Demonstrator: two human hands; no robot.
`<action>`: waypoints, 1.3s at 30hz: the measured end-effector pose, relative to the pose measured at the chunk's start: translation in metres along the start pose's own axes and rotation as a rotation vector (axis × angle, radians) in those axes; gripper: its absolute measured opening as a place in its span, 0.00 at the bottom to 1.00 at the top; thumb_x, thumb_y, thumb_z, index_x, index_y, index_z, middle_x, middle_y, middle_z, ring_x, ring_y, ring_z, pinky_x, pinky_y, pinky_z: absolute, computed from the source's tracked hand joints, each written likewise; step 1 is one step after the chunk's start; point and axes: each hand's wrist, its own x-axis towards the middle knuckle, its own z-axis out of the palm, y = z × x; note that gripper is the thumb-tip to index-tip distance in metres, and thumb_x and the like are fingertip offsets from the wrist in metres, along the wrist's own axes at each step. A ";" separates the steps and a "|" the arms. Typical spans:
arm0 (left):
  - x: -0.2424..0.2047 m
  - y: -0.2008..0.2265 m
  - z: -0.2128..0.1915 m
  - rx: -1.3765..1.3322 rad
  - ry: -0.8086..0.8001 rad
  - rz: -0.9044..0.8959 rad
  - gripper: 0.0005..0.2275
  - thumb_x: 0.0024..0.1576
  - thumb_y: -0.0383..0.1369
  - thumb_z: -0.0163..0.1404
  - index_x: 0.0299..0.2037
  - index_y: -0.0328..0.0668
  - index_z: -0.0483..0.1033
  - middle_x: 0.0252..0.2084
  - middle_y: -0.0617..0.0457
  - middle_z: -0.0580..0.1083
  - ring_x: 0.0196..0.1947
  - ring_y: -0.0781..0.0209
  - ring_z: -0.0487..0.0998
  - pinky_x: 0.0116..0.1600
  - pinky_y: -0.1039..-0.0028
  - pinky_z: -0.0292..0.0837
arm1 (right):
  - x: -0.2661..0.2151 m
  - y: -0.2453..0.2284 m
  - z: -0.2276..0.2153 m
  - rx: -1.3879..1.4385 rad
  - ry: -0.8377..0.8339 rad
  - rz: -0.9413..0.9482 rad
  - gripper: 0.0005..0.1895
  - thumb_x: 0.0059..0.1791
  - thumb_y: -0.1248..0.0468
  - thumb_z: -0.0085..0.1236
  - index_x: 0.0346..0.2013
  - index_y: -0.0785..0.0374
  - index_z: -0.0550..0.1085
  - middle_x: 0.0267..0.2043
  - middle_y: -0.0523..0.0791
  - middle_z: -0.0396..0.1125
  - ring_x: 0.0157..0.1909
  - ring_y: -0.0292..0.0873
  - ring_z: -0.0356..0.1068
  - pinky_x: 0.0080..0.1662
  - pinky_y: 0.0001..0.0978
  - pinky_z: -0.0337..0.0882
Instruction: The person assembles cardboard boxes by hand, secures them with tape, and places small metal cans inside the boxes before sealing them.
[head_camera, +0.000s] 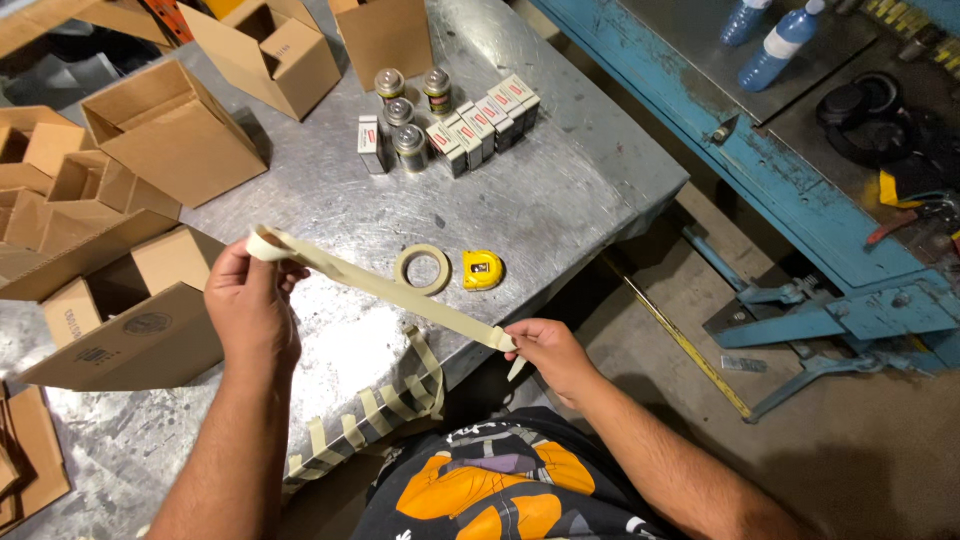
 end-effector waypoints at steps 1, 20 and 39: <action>0.001 -0.002 -0.001 0.001 0.000 -0.006 0.05 0.66 0.32 0.57 0.40 0.42 0.76 0.30 0.51 0.76 0.25 0.65 0.78 0.35 0.81 0.79 | 0.002 0.003 -0.001 0.000 0.003 0.006 0.10 0.49 0.70 0.57 0.42 0.72 0.81 0.29 0.52 0.77 0.34 0.37 0.74 0.39 0.22 0.71; 0.044 0.012 0.008 0.077 0.022 0.109 0.01 0.65 0.26 0.54 0.43 0.41 0.78 0.33 0.52 0.76 0.31 0.65 0.77 0.39 0.76 0.79 | 0.055 -0.034 0.020 -0.202 0.107 0.224 0.04 0.52 0.68 0.55 0.38 0.60 0.78 0.32 0.43 0.73 0.41 0.41 0.73 0.63 0.42 0.68; 0.107 0.067 -0.002 0.075 0.055 0.395 0.08 0.66 0.36 0.58 0.39 0.44 0.75 0.34 0.52 0.77 0.35 0.65 0.79 0.46 0.70 0.84 | 0.122 -0.087 0.043 -0.020 -0.056 -0.078 0.03 0.47 0.66 0.66 0.33 0.62 0.80 0.25 0.42 0.71 0.33 0.34 0.68 0.52 0.29 0.67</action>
